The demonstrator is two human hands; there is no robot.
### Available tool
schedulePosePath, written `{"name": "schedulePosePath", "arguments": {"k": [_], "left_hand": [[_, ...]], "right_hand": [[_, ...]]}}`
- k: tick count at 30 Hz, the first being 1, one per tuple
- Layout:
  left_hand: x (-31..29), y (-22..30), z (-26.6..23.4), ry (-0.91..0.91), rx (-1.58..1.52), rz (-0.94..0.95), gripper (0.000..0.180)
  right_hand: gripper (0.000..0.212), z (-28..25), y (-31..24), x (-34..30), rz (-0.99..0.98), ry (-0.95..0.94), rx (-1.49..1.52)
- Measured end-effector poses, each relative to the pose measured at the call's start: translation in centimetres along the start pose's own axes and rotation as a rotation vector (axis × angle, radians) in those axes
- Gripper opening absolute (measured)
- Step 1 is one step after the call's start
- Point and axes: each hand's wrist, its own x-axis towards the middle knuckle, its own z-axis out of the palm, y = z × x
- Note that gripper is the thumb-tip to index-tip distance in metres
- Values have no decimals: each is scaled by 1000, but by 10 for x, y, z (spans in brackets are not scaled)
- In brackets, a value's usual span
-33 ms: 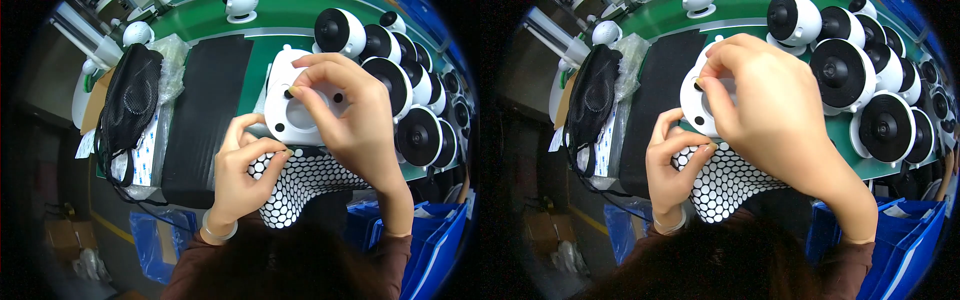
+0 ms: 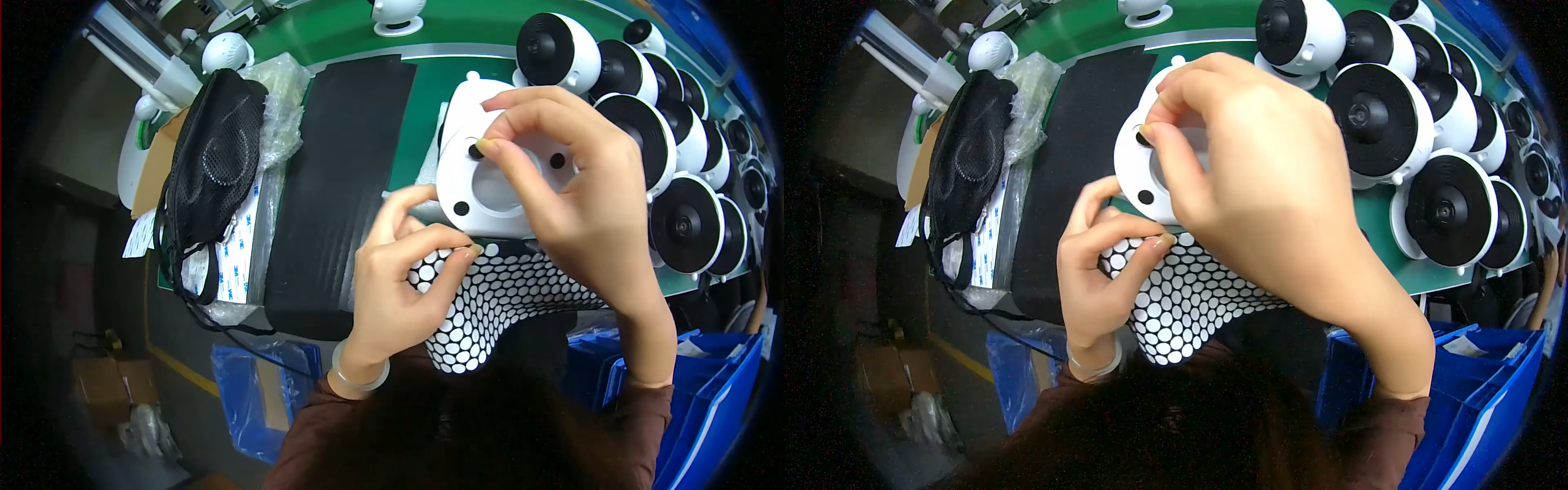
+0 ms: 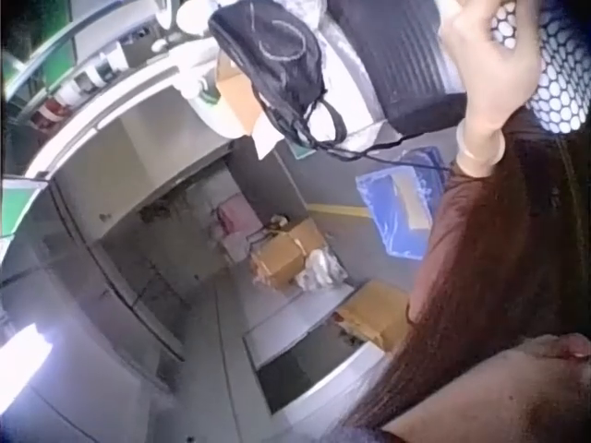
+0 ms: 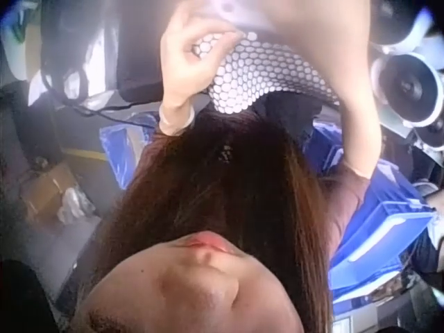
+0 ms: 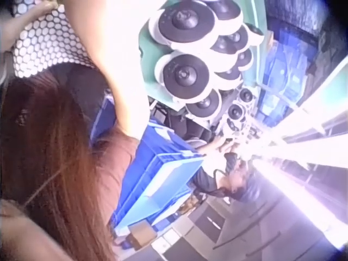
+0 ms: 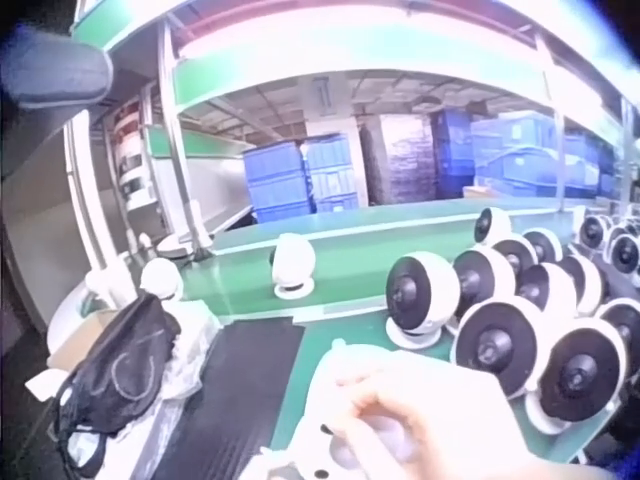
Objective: Assembling security camera housings by attaching internal components and seals on a production line.
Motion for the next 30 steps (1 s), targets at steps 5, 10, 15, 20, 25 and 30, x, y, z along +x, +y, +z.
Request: {"name": "schedulePosePath", "arguments": {"k": [5,10,15,20,25,30], "left_hand": [[3,0,3,-27,-82,30,9],[5,0,6,-27,-99,23,9],[5,3,6,-17,-161,-48,11],[4,3,4,-52,-145,-72,12],[3,0,6,-32,-122,-18,9],[2,-4,6,-2,-98,41,8]], "right_hand": [[6,7,1,0,-9,41,-40],[6,11,3,-2,-24,90,-8],[7,12,2,-3,-29,98,25],[7,10,3,-4,-31,86,33],[8,14,3,-6,-48,116,-38],[8,11,3,-6,-61,73,-111]]}}
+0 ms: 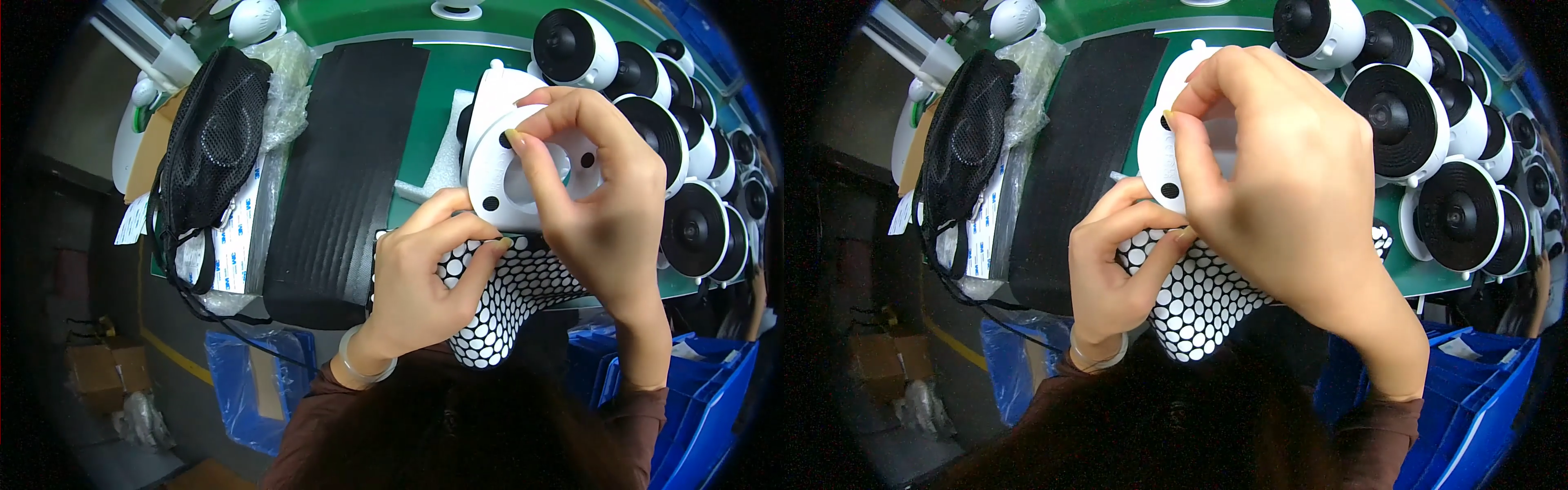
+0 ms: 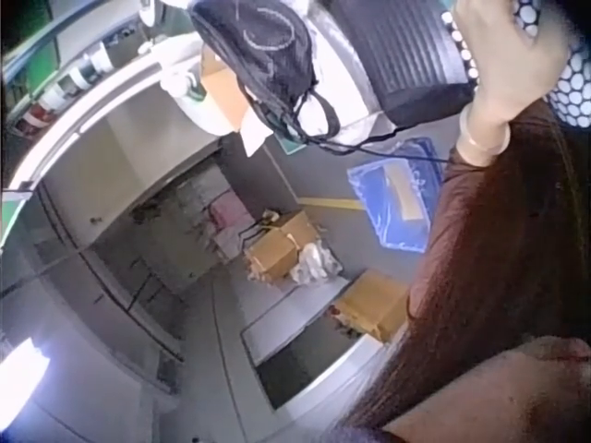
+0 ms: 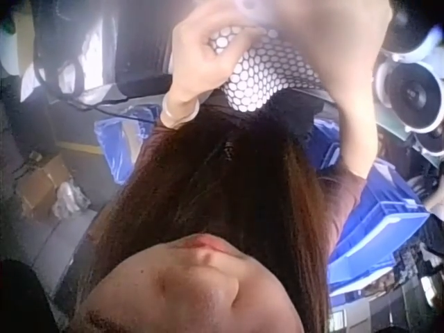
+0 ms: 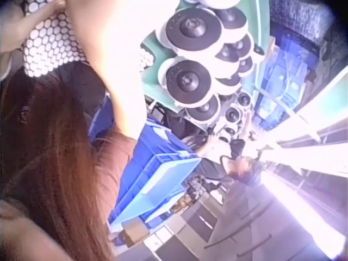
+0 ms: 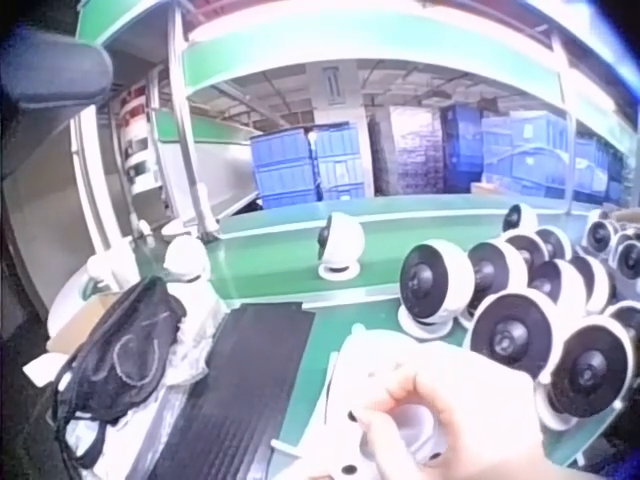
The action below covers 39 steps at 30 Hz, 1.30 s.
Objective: Assembling security camera housings by attaching internal components and seals on a production line.
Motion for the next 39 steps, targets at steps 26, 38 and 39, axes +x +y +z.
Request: {"name": "schedulePosePath", "arguments": {"k": [26,38,39], "left_hand": [[-23,-17,-39,-113,-233,-353,6],[-14,-21,-42,-275,-215,-330,8],[-15,-22,-42,-272,-214,-333,8]], "right_hand": [[16,190,110,213,-28,-56,-294],[20,175,185,213,-5,-729,-698],[21,172,173,218,-3,-861,-825]]}}
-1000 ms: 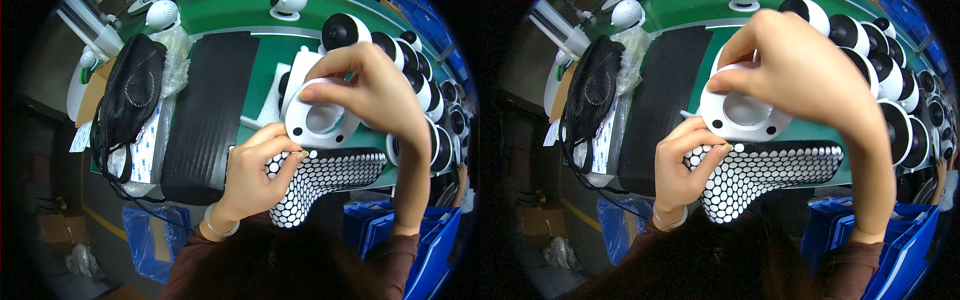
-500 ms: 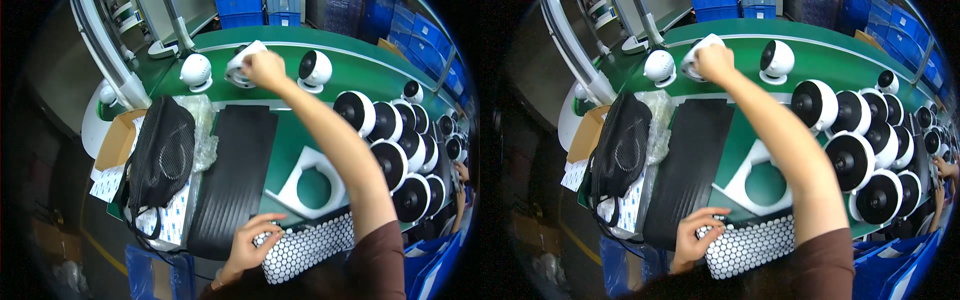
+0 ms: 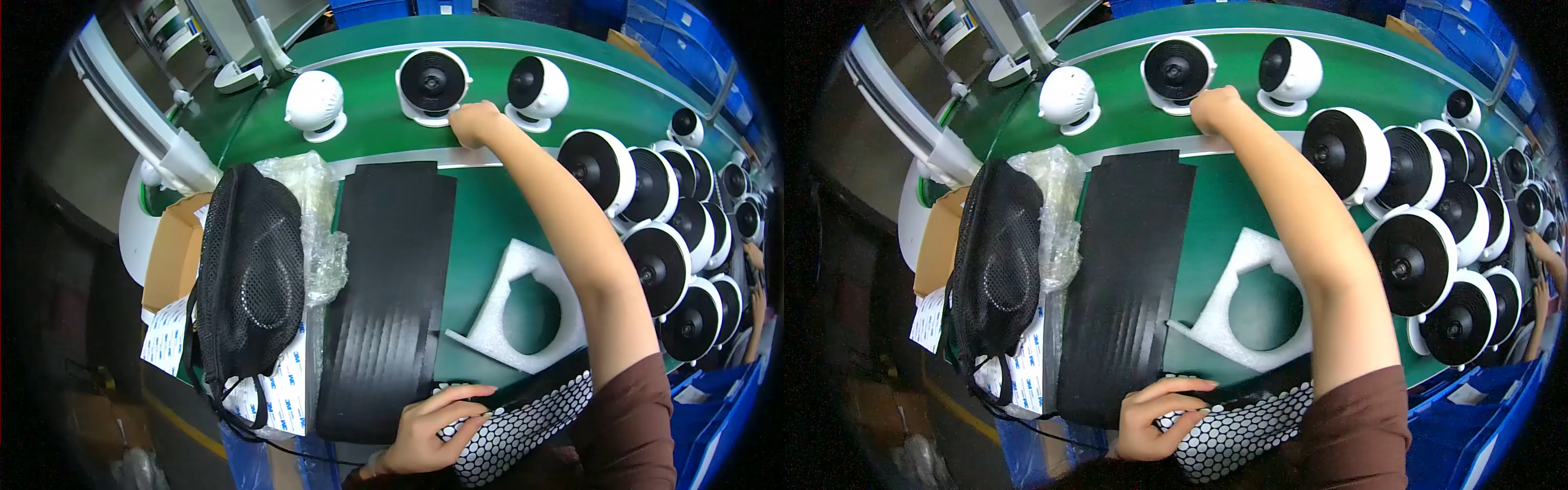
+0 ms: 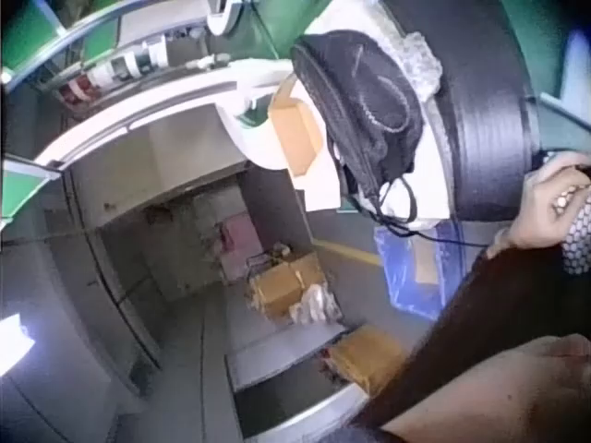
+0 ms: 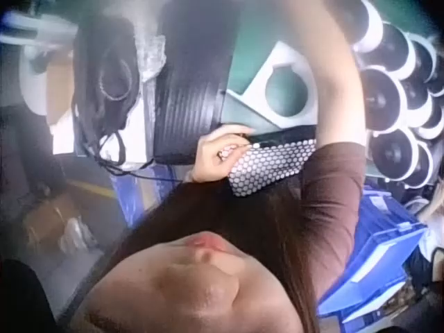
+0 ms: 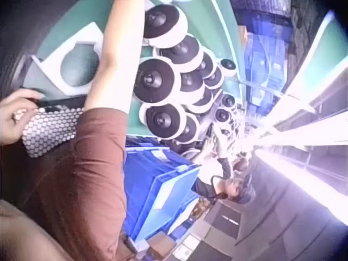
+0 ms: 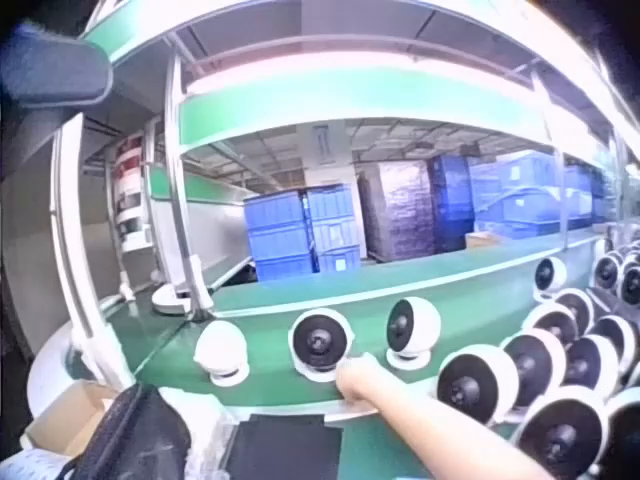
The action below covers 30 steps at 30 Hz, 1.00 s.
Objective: Assembling security camera housings by attaching internal components and seals on a production line.
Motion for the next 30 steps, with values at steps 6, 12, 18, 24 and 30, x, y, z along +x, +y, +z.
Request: {"name": "schedulePosePath", "arguments": {"k": [6,12,18,24,30], "left_hand": [[-1,-2,0,12,-21,-107,7],[2,11,3,66,12,-199,8],[-2,6,2,73,71,-221,8],[0,-5,2,29,18,-40,7],[-5,2,-3,267,46,167,6]], "right_hand": [[33,-41,-97,29,-40,764,365],[103,-43,-143,83,119,829,417],[97,-52,-124,65,141,715,1012],[60,-83,-54,-53,-201,28,1639],[74,-95,-20,-217,-73,-92,1464]]}}
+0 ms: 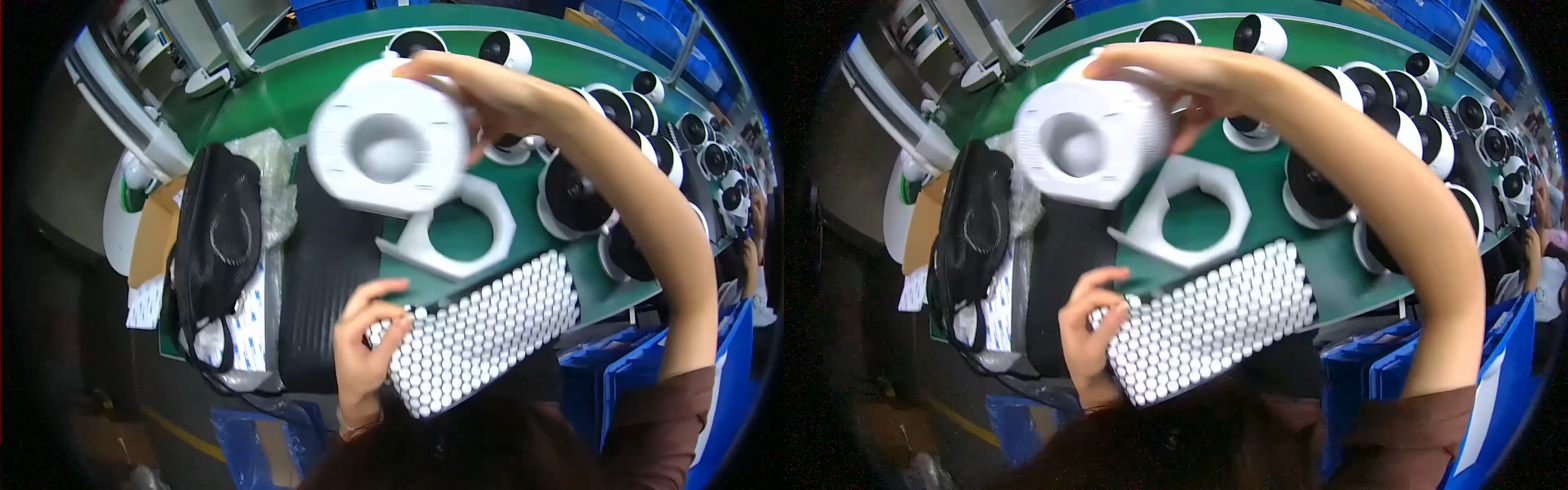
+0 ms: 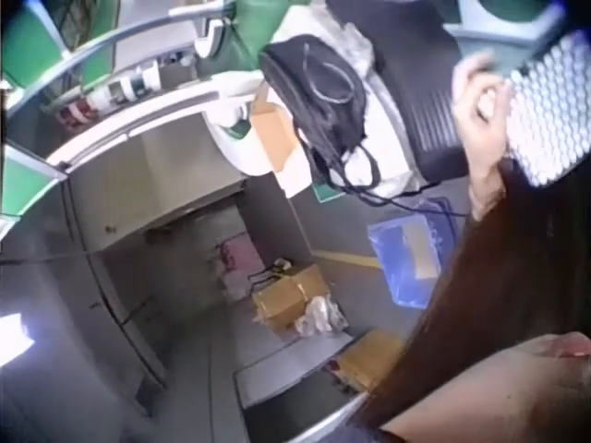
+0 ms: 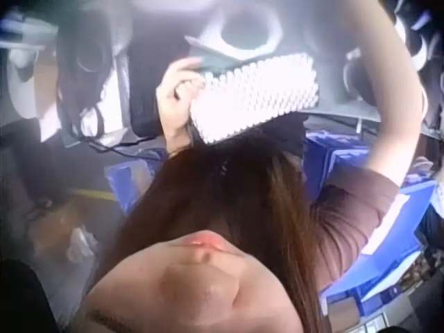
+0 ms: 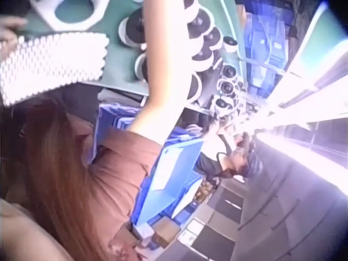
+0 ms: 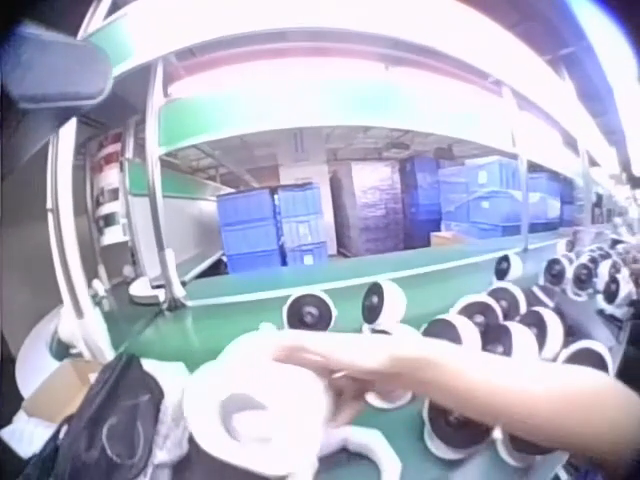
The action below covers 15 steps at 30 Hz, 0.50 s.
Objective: Assembling security camera housings by attaching internal components and seals on a production line.
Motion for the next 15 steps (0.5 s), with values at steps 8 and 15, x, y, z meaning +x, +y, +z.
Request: {"name": "schedulePosePath", "arguments": {"k": [8,15], "left_hand": [[9,14,38,-23,183,142,4],[-18,29,29,88,245,125,8]], "right_hand": [[68,0,60,-39,145,-23,-576],[25,28,55,-100,-455,658,-668]]}}
